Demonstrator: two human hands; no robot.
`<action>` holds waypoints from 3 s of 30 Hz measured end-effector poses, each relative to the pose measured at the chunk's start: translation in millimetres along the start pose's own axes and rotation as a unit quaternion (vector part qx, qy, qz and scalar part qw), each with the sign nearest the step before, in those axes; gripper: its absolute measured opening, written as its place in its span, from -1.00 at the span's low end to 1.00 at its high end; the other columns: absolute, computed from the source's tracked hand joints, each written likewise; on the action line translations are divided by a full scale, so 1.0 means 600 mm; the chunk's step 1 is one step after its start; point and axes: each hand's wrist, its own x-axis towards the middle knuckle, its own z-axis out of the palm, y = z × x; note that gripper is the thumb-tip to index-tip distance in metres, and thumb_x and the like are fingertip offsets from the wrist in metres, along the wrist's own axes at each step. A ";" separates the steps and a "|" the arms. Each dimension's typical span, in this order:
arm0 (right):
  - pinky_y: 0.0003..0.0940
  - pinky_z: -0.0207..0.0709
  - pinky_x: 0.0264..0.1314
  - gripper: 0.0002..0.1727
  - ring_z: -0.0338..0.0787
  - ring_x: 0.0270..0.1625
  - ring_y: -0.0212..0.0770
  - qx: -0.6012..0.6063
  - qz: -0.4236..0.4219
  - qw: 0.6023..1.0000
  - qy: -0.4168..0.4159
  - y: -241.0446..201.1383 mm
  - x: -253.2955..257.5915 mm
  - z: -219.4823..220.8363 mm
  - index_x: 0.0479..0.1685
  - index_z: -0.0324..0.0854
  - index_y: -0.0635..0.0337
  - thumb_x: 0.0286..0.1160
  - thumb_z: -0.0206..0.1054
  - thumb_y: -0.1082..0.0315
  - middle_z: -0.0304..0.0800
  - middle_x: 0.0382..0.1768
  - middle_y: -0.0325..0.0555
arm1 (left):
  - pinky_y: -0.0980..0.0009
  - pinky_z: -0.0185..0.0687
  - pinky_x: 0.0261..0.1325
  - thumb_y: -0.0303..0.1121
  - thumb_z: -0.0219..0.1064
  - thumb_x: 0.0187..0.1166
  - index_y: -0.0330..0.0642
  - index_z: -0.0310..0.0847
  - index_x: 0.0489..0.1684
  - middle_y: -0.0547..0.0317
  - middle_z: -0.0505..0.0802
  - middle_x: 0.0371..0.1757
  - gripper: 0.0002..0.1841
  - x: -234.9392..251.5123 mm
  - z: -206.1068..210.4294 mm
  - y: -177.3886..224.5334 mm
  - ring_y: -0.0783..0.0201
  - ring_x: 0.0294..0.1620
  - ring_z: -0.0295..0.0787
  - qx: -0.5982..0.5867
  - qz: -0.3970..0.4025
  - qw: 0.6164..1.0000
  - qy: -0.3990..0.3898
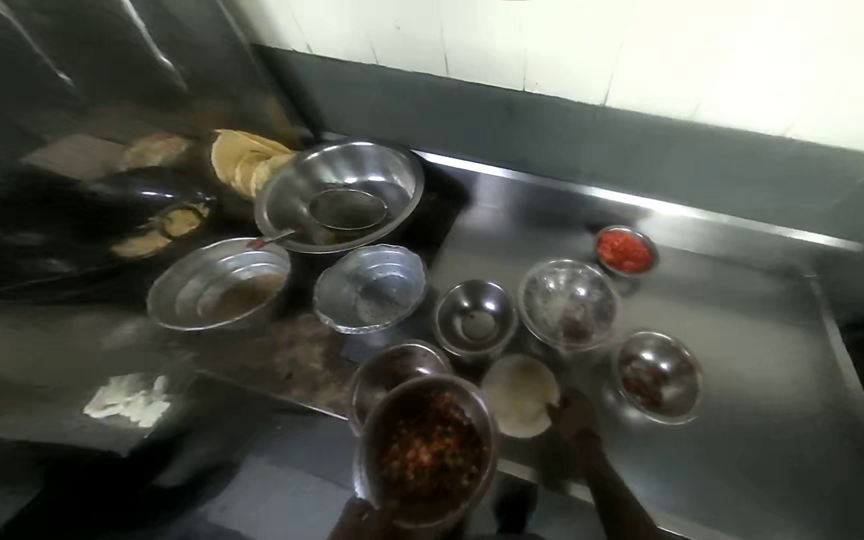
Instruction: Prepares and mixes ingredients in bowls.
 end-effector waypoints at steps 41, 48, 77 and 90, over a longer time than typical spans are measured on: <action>-0.06 0.43 0.66 -0.25 0.61 0.55 -0.02 0.026 -0.259 0.965 -0.032 -0.069 -0.065 -0.049 0.68 0.41 0.10 0.35 0.45 0.32 0.61 0.51 0.08 | 0.05 0.95 -0.10 -0.34 0.20 0.77 -0.33 0.22 0.63 -0.20 0.76 0.14 -0.49 0.166 0.181 -0.066 0.02 -0.08 0.92 0.184 0.047 0.970 -0.149; 0.10 0.16 0.81 -0.38 0.39 0.72 0.13 -0.055 -0.392 0.917 -0.045 -0.052 -0.026 0.000 0.48 0.63 0.13 0.51 0.41 -0.04 0.53 0.60 0.10 | 0.11 0.89 0.03 -0.31 0.16 0.76 -0.32 0.30 0.64 -0.16 0.75 0.22 -0.49 0.175 0.207 -0.060 0.11 -0.01 0.88 0.336 0.110 0.921 -0.163; 0.22 0.44 0.56 -0.30 0.55 0.57 0.21 -0.106 -0.250 0.957 0.102 -0.043 0.027 0.047 0.58 0.53 0.04 0.40 0.49 0.00 0.58 0.51 0.17 | 0.05 0.78 0.12 -0.40 0.12 0.72 -0.07 0.09 0.88 -0.19 0.85 0.17 -0.34 0.212 0.248 -0.115 0.02 -0.08 0.88 0.429 0.322 0.844 -0.027; 0.11 0.37 0.68 -0.15 0.40 0.71 0.14 -0.012 -0.247 0.965 0.093 -0.034 -0.020 0.033 0.72 0.39 -0.05 0.36 0.52 -0.07 0.36 0.70 0.13 | 0.06 0.79 -0.05 -0.39 0.18 0.68 -0.05 0.04 0.90 -0.15 0.88 -0.02 -0.28 0.214 0.241 -0.108 0.06 -0.29 0.84 0.421 0.315 0.851 -0.021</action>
